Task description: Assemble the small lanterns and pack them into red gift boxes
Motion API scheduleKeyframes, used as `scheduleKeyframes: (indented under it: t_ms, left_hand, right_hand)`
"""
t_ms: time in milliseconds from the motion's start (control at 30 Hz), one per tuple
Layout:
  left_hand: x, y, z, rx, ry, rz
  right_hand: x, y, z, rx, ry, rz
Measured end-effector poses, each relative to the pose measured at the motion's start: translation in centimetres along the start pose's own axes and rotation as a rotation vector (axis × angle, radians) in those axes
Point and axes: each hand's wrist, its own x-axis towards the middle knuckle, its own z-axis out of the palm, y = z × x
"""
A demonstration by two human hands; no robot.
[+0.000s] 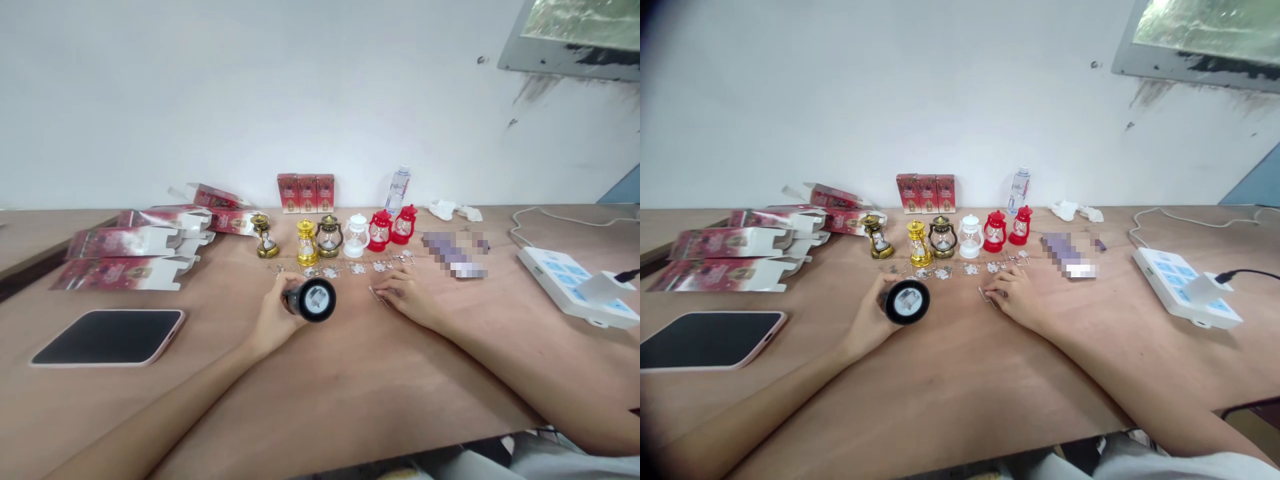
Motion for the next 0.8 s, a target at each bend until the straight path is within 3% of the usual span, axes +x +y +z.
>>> scheduleKeyframes:
  t_ms: [167, 433, 500, 633, 800]
  left_hand:
    - [0.3, -0.4, 0.1, -0.058, -0.041, -0.023]
    - [0.0, 0.0, 0.1, -0.093, -0.102, 0.003]
    - [-0.1, -0.1, 0.2, -0.074, -0.077, 0.013]
    - [-0.4, -0.3, 0.1, 0.029, -0.014, 0.027]
    - [-0.7, -0.4, 0.0, 0.058, 0.044, 0.097]
  right_hand:
    - [0.1, -0.1, 0.1, -0.047, -0.056, -0.005]
    - [0.7, -1.5, -1.2, -0.079, -0.120, 0.126]
    - [0.7, -2.0, -1.2, 0.008, -0.061, 0.149]
    - [1.2, -5.0, -0.9, 0.253, 0.187, 0.199]
    - [3.5, -10.4, -0.5, 0.539, 0.302, 0.069]
